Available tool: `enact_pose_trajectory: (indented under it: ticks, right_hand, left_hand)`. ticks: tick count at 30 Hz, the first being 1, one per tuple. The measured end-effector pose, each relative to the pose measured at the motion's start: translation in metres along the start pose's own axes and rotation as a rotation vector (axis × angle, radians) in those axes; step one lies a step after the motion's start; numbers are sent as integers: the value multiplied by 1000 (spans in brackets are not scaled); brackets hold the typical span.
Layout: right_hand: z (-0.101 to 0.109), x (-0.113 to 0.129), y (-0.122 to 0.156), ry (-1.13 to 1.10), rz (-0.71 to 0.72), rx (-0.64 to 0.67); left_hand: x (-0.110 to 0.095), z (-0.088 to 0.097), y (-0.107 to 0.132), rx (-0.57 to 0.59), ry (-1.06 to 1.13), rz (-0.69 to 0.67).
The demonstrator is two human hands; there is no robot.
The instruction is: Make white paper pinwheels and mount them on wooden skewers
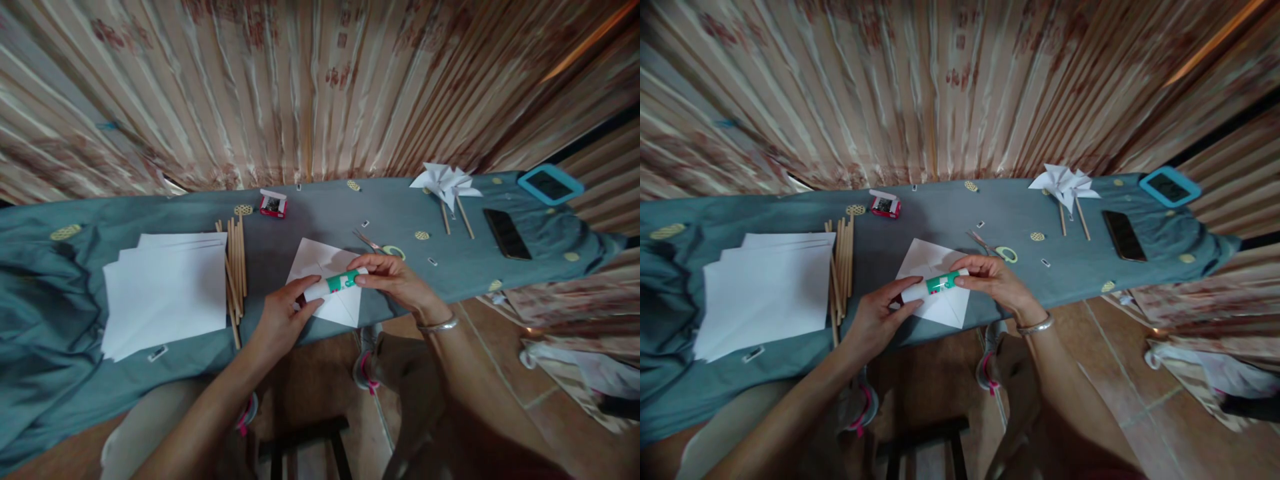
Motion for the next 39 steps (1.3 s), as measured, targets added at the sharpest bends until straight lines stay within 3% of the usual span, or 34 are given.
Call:
enact_pose_trajectory:
  ticks: [5,16,22,25,27,29,32,36,39]
  right_hand:
    - [-9,0,0,12,-5,57]
    - [-26,-17,-8,7,-58,93]
    - [-39,-16,-16,-10,-29,85]
    - [-37,-11,-18,-41,21,45]
    - [-27,-6,-18,-16,79,-29]
    - [-13,-1,-14,97,164,-121]
    - [1,3,2,401,301,-189]
    - [-1,2,34,753,431,-27]
    - [0,-5,52,923,471,59]
  left_hand:
    - [-4,3,3,37,-67,-121]
    - [-4,14,14,-4,-105,-182]
    - [-3,20,8,-6,-168,-188]
    - [1,35,-3,-63,-211,-171]
    - [9,52,-13,-190,-290,-124]
    - [20,67,-23,-256,-397,-48]
    - [32,77,-32,-279,-548,-61]
    - [34,70,-34,-234,-729,-236]
    - [24,62,-30,-231,-752,-378]
Point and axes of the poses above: each hand's wrist, its own y-axis away from the middle knuckle, its own z-axis out of the back of the hand, x = y × z, the point moved 5 cm from there along -y, towards the middle knuckle, and after that the axes turned 10 degrees about -x, right-handed, at the moved point
